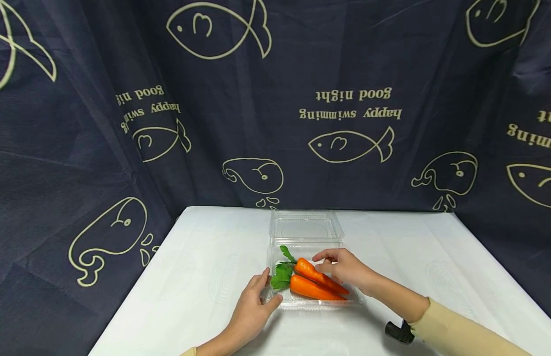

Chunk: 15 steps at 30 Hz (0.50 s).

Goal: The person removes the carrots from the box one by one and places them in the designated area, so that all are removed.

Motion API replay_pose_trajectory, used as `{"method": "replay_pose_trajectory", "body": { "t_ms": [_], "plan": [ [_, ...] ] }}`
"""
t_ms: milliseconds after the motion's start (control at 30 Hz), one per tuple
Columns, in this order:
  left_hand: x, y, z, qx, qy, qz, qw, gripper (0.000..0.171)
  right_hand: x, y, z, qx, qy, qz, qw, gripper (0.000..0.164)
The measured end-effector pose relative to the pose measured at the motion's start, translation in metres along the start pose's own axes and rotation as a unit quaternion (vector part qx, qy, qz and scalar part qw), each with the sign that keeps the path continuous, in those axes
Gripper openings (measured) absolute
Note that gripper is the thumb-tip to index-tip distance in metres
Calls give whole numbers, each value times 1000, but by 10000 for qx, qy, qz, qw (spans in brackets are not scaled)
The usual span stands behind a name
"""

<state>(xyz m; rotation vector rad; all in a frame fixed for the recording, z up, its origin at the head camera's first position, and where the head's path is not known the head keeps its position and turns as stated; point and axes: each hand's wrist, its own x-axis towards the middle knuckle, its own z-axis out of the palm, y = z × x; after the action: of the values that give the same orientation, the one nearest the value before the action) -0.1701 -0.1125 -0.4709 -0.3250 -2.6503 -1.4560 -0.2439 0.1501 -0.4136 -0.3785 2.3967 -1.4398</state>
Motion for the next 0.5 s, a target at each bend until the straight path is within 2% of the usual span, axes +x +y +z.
{"method": "replay_pose_trajectory", "body": {
  "t_ms": [200, 500],
  "plan": [
    [0, 0, 0, -21, -3, -4, 10000, 75, -3, 3, 6, 114, -196, 14, 9997, 38],
    [0, 1, 0, -64, 0, -26, 10000, 75, -2, 11, 12, 234, -256, -29, 9994, 37]
  ]
}}
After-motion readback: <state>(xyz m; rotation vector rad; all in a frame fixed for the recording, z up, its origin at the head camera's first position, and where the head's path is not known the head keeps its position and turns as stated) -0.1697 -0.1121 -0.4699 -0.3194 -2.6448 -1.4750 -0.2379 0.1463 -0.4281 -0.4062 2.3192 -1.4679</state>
